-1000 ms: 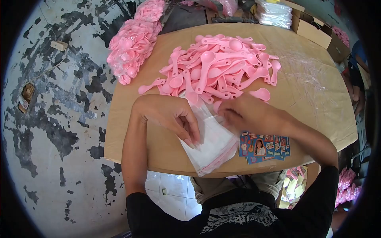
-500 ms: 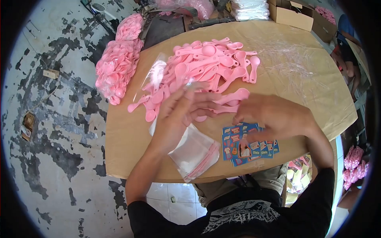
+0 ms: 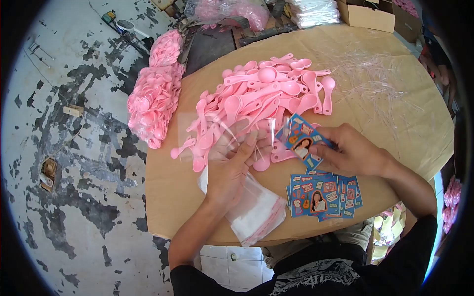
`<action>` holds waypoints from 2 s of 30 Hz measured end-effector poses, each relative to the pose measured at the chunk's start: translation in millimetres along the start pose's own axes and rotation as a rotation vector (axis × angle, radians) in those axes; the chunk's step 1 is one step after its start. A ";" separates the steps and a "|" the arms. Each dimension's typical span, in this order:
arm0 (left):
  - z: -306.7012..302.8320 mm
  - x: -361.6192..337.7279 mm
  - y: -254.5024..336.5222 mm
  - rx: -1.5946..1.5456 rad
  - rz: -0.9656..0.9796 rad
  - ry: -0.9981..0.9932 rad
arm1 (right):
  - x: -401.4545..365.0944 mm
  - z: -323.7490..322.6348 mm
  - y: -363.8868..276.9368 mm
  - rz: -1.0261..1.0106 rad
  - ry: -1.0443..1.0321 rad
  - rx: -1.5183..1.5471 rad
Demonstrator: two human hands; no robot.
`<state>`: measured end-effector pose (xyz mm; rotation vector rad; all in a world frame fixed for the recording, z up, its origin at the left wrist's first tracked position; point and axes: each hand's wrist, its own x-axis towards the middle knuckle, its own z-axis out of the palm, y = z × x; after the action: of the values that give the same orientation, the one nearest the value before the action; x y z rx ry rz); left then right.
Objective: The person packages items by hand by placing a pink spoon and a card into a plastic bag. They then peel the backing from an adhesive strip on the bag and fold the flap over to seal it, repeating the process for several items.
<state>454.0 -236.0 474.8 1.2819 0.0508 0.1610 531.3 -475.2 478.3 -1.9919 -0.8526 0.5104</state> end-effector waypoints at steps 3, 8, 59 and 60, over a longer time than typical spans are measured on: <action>-4.7 1.1 -1.9 -0.037 0.045 0.066 | 8.0 6.7 13.1 -0.205 0.168 0.089; -6.0 -0.1 -5.2 -0.091 0.156 0.152 | 13.6 16.0 25.1 -0.226 0.107 0.251; -5.1 -2.8 4.3 -0.138 0.268 -0.160 | 22.5 -39.8 48.4 -0.344 0.362 -0.731; -7.3 -0.5 3.5 -0.133 0.261 -0.162 | 23.0 -41.6 54.2 -0.260 0.303 -0.763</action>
<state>452.3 -228.2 476.0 1.1618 -0.2635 0.2791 593.3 -502.2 453.4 -2.4846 -1.1993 -0.3213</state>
